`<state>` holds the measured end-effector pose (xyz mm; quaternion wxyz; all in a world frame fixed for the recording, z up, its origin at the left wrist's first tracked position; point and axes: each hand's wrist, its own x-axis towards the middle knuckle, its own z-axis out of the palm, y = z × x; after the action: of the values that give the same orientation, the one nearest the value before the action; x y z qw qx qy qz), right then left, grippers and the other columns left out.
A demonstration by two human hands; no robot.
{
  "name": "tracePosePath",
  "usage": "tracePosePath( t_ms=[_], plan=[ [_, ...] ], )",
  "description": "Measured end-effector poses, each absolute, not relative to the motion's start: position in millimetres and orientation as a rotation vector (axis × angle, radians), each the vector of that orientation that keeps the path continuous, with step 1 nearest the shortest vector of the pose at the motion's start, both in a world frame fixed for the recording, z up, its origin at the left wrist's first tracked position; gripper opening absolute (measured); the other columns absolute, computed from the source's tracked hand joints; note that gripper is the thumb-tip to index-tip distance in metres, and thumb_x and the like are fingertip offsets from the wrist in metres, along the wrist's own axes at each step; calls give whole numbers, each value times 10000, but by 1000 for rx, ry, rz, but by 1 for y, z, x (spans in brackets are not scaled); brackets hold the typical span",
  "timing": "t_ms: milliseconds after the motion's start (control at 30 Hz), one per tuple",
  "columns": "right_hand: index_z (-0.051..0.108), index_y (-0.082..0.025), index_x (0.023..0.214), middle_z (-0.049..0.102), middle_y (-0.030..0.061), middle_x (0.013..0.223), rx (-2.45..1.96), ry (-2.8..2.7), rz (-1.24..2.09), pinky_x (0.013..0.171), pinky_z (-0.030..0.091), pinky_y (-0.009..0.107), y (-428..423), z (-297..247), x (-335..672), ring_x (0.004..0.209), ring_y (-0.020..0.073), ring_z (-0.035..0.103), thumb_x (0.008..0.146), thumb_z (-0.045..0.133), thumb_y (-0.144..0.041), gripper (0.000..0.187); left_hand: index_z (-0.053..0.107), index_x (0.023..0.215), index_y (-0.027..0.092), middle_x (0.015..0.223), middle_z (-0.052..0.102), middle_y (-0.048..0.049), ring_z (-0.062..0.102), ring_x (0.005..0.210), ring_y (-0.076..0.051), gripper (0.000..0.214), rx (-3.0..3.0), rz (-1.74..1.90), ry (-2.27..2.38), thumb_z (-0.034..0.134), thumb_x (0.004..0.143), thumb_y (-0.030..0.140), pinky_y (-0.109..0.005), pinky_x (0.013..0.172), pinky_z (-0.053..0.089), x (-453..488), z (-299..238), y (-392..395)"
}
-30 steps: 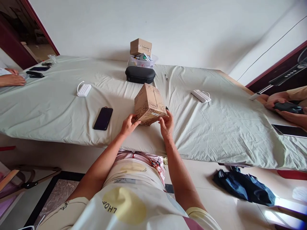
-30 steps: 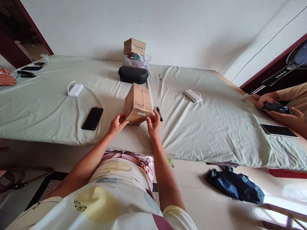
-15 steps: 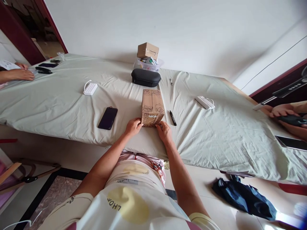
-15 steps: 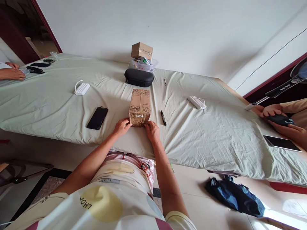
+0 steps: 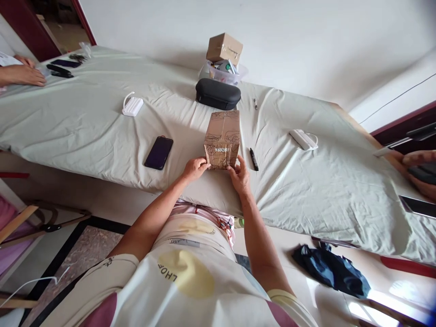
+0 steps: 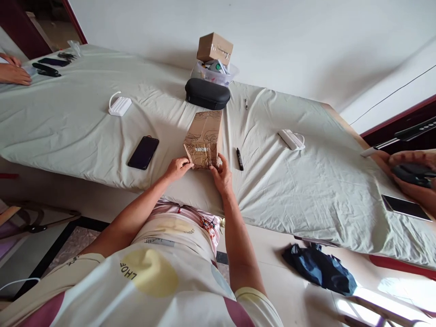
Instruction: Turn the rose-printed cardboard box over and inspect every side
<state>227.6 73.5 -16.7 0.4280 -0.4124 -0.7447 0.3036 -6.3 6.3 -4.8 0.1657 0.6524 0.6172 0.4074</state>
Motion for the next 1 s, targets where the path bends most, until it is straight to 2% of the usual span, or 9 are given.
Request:
tracePosePath(
  t_ms=[67,100,133,200,367,500,600,733,1000],
  plan=[
    [419,-212,1626,740,141,1308,-972,-1871,741,980,623,446,73,-17,227,1132,271,733,956,616,-658,829,758,811,195,850,803,-36,714,791,-190,223,1854,1147,1748,665,979,308,-282,777,526,-6,-4,6],
    [402,-220,1641,668,158,1462,-951,-1879,722,1070,595,463,73,-16,226,1297,288,678,959,614,-665,841,766,818,195,856,808,-38,716,788,-191,216,1853,1141,1742,674,977,309,-283,775,526,-5,-4,6],
    [390,-232,1651,593,156,1570,-940,-1889,701,1142,558,480,72,-16,226,1420,297,605,964,608,-667,842,776,829,196,871,815,-40,722,792,-195,206,1854,1133,1736,684,975,308,-285,775,529,-5,-3,6],
    [377,-252,1662,516,138,1657,-949,-1905,671,1216,505,513,71,-14,225,1523,301,518,987,574,-653,810,800,866,203,919,832,-48,744,815,-207,181,1863,1106,1729,698,976,303,-291,784,542,-3,-1,5],
    [434,-224,1634,600,159,1576,-989,-1892,580,1186,534,534,69,-9,226,1390,313,642,1028,507,-569,702,842,979,200,1043,848,-93,790,964,-261,134,1987,991,1735,736,977,281,-341,895,581,1,4,5],
    [573,-210,1517,715,167,1389,-1024,-1853,432,1064,605,497,68,-7,228,1192,308,738,1037,487,-537,587,841,1097,211,1214,821,-122,749,1178,-301,179,2156,941,1765,763,967,304,-415,1062,552,5,6,4],
    [648,-189,1405,759,154,1244,-1011,-1807,253,988,616,455,69,-7,231,1061,282,757,1030,512,-526,522,837,1105,197,1231,810,-137,713,1244,-315,225,2226,879,1834,713,1003,355,-454,1121,512,10,9,1],
    [704,-167,1287,759,155,1139,-966,-1785,15,963,580,449,72,-7,235,1020,276,714,1043,520,-507,457,835,1041,142,1140,814,-178,726,1177,-331,267,2107,796,2032,617,1044,296,-452,1063,511,13,17,-1],
    [742,-197,1245,700,112,966,-1048,-1882,-122,935,518,432,68,-6,230,938,261,631,1045,538,-477,400,779,942,145,1037,794,-156,727,1006,-275,274,1744,733,2335,520,1025,171,-361,895,498,-3,40,-20]
  ],
)
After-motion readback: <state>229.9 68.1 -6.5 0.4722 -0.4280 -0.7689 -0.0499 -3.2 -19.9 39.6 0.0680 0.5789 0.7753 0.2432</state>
